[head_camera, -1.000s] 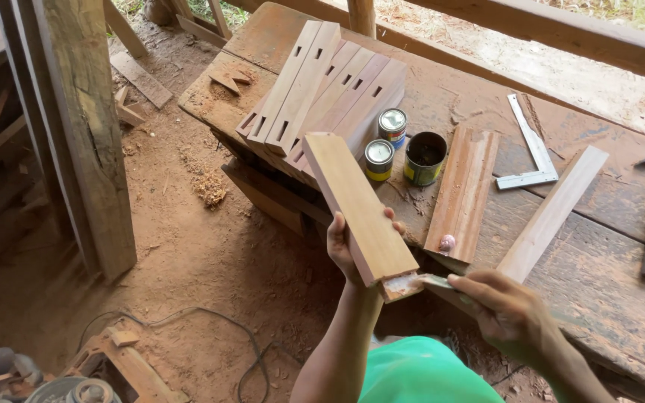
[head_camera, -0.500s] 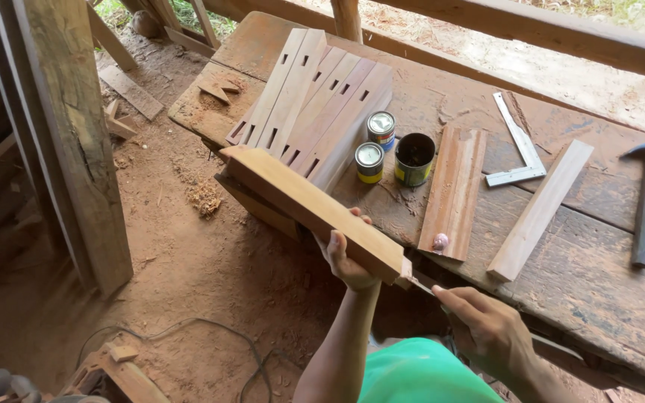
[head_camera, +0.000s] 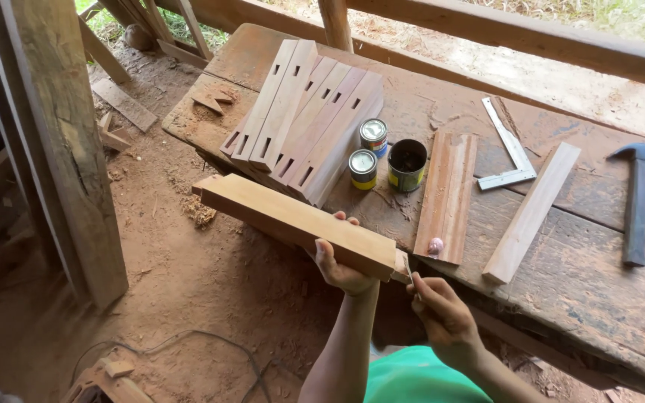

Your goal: The person applies glue to the end of a wooden rail by hand, fits it into a frame of slotted boards on the workbench, tightens a long bar clamp across the frame, and uses a try square and hammer to check and adjust the square frame assembly.

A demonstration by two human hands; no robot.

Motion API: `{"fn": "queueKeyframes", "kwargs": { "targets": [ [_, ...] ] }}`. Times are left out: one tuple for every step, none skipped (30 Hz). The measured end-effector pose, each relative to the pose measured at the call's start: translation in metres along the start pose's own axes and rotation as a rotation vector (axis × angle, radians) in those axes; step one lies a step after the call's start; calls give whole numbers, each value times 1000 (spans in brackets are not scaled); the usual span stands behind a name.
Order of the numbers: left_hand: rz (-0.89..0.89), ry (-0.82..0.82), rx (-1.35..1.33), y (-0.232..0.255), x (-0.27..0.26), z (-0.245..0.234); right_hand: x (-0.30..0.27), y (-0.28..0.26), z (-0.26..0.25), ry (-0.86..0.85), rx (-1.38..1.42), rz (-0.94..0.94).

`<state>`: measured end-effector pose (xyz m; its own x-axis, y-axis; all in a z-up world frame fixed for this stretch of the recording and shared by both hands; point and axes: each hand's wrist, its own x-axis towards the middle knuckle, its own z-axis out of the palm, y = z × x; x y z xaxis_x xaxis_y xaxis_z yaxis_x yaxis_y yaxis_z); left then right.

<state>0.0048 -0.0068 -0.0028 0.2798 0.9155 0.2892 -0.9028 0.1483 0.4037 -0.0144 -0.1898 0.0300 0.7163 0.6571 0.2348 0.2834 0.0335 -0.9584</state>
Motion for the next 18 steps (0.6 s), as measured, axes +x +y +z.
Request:
{"fn": "queueKeyframes", "kwargs": {
  "targets": [
    [4,1,0,-2,4,-2,5,-4,-5,-4,0,-2],
    [-10,30,-24,-1,5,-6,7,-9,-10,-30,-73,-19],
    [-24,59,-49,-1,7,-10,9,-14,-14,-56,-146,-37],
    [-24,59,-47,1,9,-8,9,-11,-23,-57,-144,-36],
    [264,-95,277,2,12,-6,9,-8,-31,-86,-272,-65],
    [555,-248,599,3,15,-3,10,-5,-40,-114,-401,-96],
    [557,-249,600,6,17,-3,5,6,-52,-114,-400,-97],
    [205,22,330,9,18,-3,-1,16,-63,-118,-458,-62],
    [-142,291,51,13,18,-3,-6,27,-75,-122,-516,-26],
    [-143,289,50,16,21,3,-3,24,-77,-120,-517,-27],
    [-198,368,25,20,24,9,0,20,-80,-39,-397,42],
    [-255,448,3,24,26,15,3,17,-83,41,-275,112],
    [-257,448,4,22,23,16,6,19,-78,42,-275,114],
    [-226,378,-17,19,20,18,8,21,-73,87,-138,198],
    [-194,307,-37,17,17,20,11,23,-69,133,0,281],
    [-199,300,-42,13,12,19,17,17,-58,142,-2,276],
    [-216,250,-65,9,8,19,23,10,-46,150,174,300],
    [-228,208,-84,7,2,18,28,3,-35,149,352,327]
  ]
}}
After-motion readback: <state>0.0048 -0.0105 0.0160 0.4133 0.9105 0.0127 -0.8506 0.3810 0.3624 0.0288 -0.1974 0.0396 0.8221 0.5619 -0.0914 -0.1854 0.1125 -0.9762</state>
